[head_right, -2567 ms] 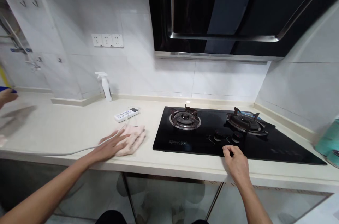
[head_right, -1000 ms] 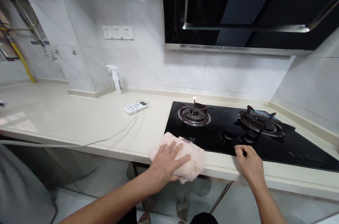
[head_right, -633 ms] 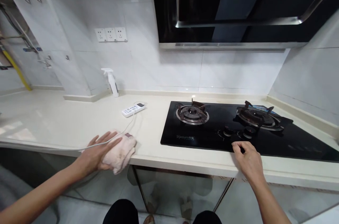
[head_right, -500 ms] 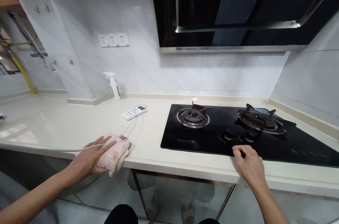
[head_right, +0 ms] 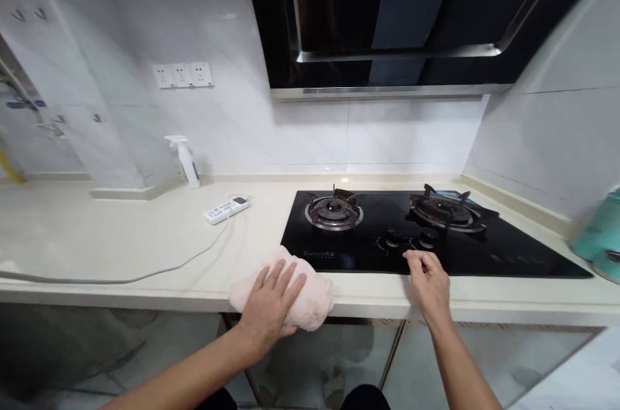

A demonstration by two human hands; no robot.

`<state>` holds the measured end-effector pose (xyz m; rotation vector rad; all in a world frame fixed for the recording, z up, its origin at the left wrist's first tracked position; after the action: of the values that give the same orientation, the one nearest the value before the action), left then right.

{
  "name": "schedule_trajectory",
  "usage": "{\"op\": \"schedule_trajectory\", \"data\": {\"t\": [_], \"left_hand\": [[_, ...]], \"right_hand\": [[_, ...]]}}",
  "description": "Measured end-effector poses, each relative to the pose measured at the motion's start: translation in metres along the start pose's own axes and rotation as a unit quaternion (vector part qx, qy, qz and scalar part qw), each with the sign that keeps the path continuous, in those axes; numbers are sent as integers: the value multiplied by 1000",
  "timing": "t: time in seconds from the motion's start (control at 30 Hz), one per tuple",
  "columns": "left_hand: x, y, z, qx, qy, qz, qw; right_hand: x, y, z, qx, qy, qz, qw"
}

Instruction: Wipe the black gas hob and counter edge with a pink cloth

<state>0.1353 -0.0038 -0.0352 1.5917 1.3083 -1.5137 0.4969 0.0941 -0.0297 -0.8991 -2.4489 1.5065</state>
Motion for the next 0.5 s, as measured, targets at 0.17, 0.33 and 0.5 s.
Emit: {"op": "schedule_trajectory", "data": {"t": [0.17, 0.33, 0.5], "left_hand": [[-10, 92, -67, 86, 24, 47, 995], [-38, 126, -94, 115, -10, 129, 985], [-57, 57, -54, 153, -16, 218, 964]], "right_hand": [[3, -24, 14, 72, 31, -100, 992], [21, -89, 78, -138, -37, -44, 989], [42, -94, 123, -299, -174, 145, 927]]}}
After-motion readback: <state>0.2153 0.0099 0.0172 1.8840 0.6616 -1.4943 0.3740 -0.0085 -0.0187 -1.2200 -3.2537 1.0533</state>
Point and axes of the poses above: each hand's wrist, its own z-axis away from the middle knuckle, its own x-axis out of the palm, y = z × x, the point moved 4 cm from there along -z, towards the middle knuckle, and after that the axes turned 3 degrees about -z, right-handed, at the moved point
